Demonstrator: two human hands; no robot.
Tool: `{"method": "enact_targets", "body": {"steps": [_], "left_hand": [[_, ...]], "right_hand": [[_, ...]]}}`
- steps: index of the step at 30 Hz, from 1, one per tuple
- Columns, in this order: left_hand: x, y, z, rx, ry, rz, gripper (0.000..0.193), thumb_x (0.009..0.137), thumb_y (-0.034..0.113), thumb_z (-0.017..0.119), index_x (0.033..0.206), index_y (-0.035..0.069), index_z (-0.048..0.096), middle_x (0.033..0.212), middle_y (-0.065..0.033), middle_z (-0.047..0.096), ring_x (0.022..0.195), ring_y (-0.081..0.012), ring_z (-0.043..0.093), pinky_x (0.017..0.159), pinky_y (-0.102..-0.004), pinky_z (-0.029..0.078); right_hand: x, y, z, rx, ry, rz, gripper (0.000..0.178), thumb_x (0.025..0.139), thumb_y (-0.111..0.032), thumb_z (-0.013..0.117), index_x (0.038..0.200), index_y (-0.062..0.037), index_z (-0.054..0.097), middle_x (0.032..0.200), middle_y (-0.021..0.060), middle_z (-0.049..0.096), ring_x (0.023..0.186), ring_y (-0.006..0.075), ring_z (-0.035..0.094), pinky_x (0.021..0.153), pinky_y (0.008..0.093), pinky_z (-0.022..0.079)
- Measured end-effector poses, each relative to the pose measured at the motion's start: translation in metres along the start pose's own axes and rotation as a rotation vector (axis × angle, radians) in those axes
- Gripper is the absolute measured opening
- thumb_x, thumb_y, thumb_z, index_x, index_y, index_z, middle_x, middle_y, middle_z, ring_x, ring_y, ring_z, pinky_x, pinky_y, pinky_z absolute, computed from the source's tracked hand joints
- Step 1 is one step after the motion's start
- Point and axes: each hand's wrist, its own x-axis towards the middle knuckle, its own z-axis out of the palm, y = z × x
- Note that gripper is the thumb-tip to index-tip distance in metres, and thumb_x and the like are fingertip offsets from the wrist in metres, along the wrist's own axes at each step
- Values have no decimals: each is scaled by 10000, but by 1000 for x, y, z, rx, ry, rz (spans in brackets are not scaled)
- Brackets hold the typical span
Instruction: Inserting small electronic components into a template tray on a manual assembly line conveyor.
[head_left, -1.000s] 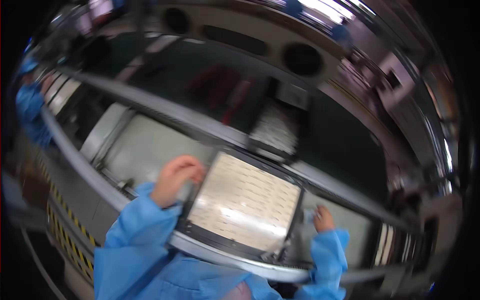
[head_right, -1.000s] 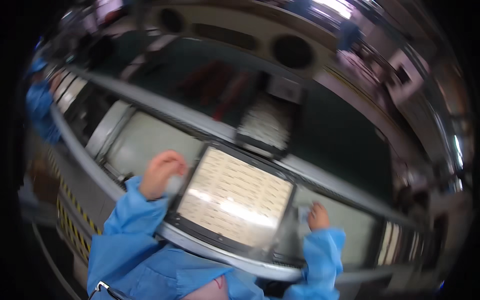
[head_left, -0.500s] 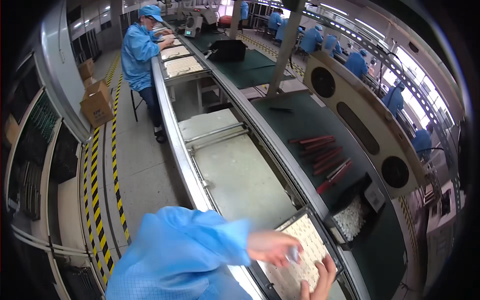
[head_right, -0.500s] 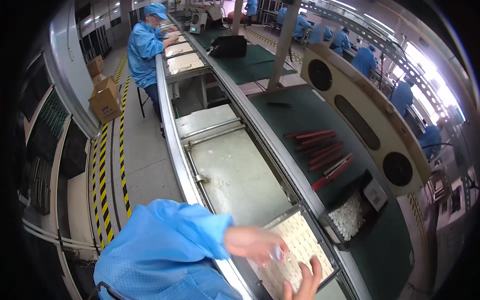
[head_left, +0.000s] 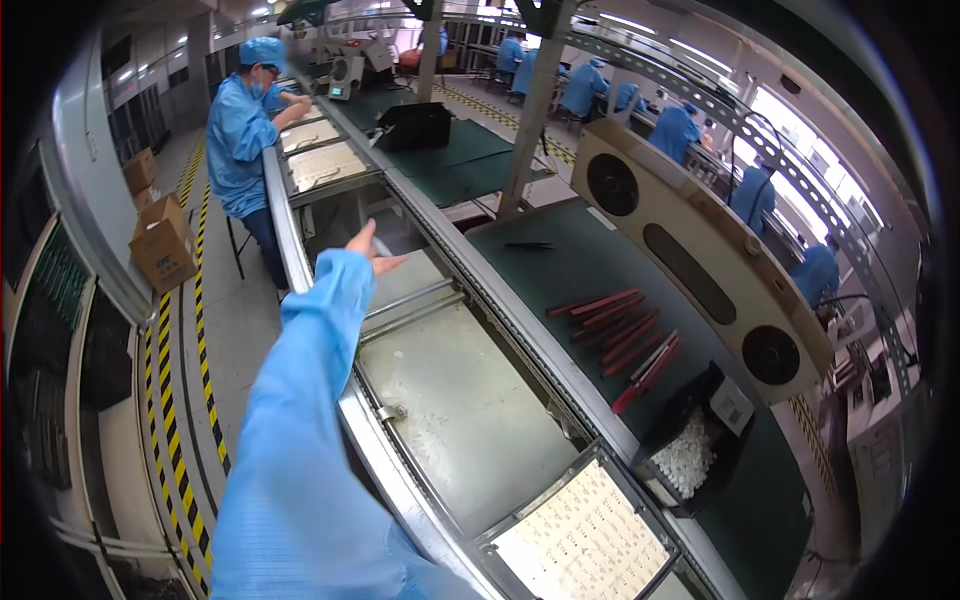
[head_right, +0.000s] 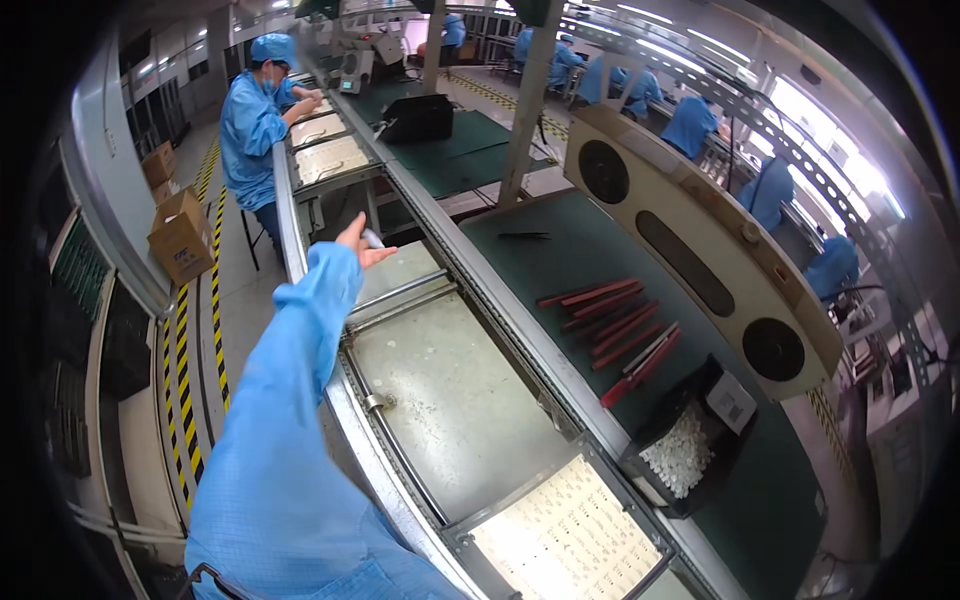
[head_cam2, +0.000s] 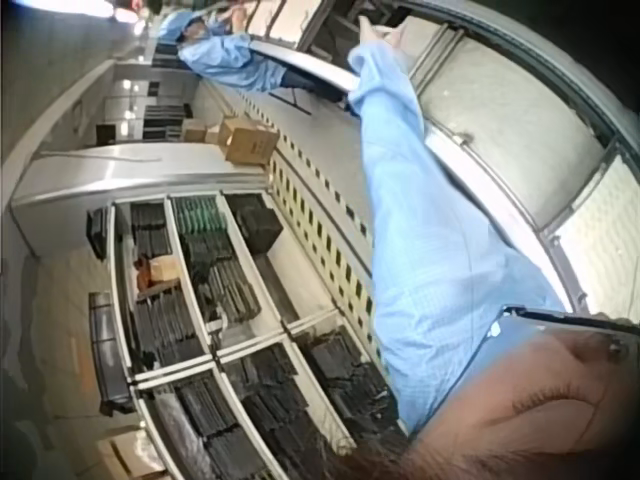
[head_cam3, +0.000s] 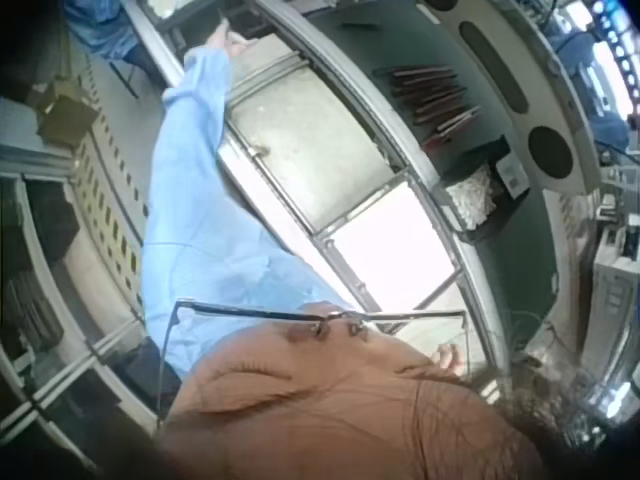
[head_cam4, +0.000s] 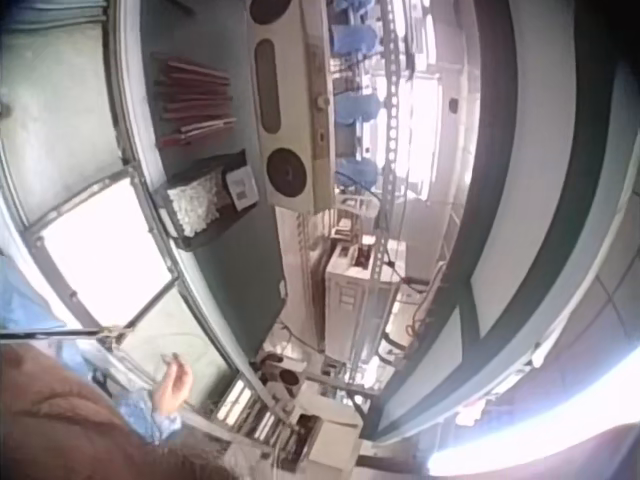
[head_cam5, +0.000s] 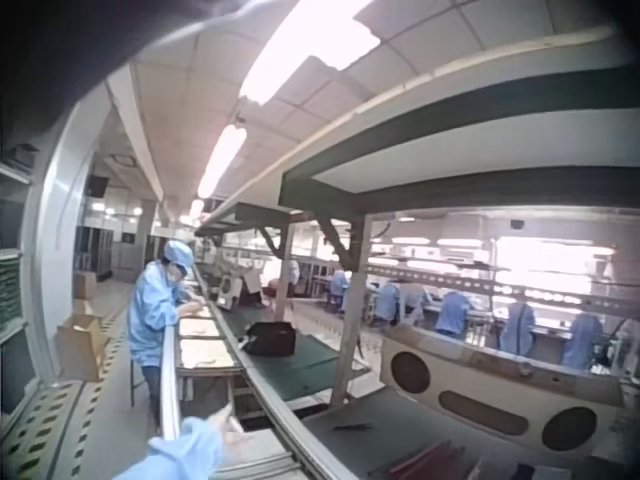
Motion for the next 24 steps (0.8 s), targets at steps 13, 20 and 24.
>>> {"method": "enact_targets", "body": {"steps": [13, 20, 24], "left_hand": [[-98, -28, -42, 616, -781, 176, 277, 931, 247, 495, 1118, 53, 556, 1024, -82, 617, 819, -145, 601, 737, -267, 488], [-253, -142, 17, 939, -1294, 201, 206, 897, 69, 529, 1089, 1, 560, 993, -63, 615, 861, -119, 581, 786, -254, 462], [-288, -169, 39, 1076, -1378, 267, 211, 869, 55, 562, 1072, -3, 573, 986, -54, 615, 849, -121, 576, 788, -254, 456]], "right_hand": [[10, -10, 29, 30, -159, -140, 194, 879, -21, 545, 1070, 17, 540, 1036, 123, 596, 922, 193, 604, 764, 289, 503], [60, -22, 110, -837, -281, 58, 491, 867, -399, 574, 1051, 56, 568, 929, 265, 638, 859, 393, 626, 753, 422, 495], [57, -15, 112, -724, -242, 31, 484, 866, -394, 574, 1020, 65, 566, 903, 261, 643, 839, 400, 625, 734, 430, 495]]}}
